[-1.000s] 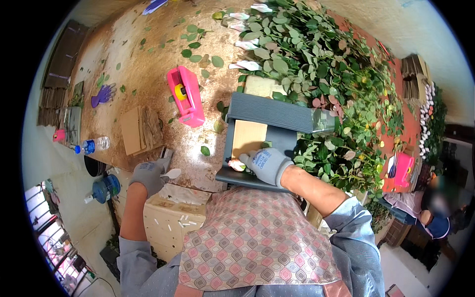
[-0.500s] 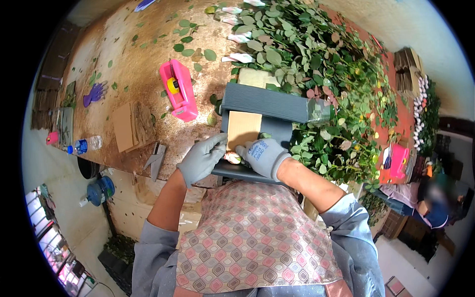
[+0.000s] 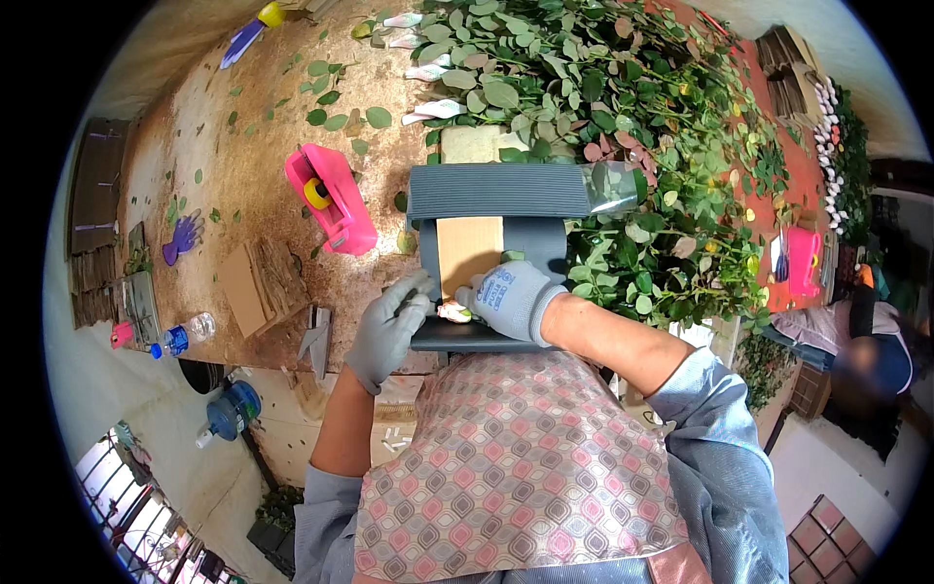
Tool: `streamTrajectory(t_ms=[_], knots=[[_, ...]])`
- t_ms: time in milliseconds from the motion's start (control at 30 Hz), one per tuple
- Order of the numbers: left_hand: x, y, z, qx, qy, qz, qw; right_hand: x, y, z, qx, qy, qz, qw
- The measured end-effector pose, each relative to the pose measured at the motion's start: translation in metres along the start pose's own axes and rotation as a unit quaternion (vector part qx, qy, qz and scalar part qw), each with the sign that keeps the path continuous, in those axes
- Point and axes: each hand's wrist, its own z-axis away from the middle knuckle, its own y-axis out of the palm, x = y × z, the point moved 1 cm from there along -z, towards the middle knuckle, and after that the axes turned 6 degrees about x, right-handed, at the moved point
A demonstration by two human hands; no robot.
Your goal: The person arranges white flower buds and green leaves into a black rectangular tray. They pick up individual buds and leaves from a large pile on the table and place them carefully into the tray, filling it with a decorative floral arrangement.
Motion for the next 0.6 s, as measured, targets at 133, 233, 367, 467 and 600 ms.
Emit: streamTrajectory(t_ms=[133,233,367,467,600], knots=[[-0.031,0.007,0.022,-0.011,0.099,-0.267,0.958,0.002,-0.007,-0.003,0.036,0.0,-0.005,0.999],[-0.044,0.024,0.037,0.049,0.201,-0.443,0.872,0.002,-0.006,0.004,-0.061,-0.016,-0.018,0.998],[-0.029,0.051,0.031,0.038,0.266,-0.565,0.78,0.0,-0.003,-0.001,-0.014,0.018,-0.054,0.998],[-0.013,0.051,0.022,-0.009,0.308,-0.579,0.755,-0.003,-0.008,0.001,-0.008,0.012,-0.071,0.997],[-0.01,0.054,0.017,-0.044,0.317,-0.576,0.752,-0.013,-0.029,0.003,-0.001,-0.009,-0.047,0.999]])
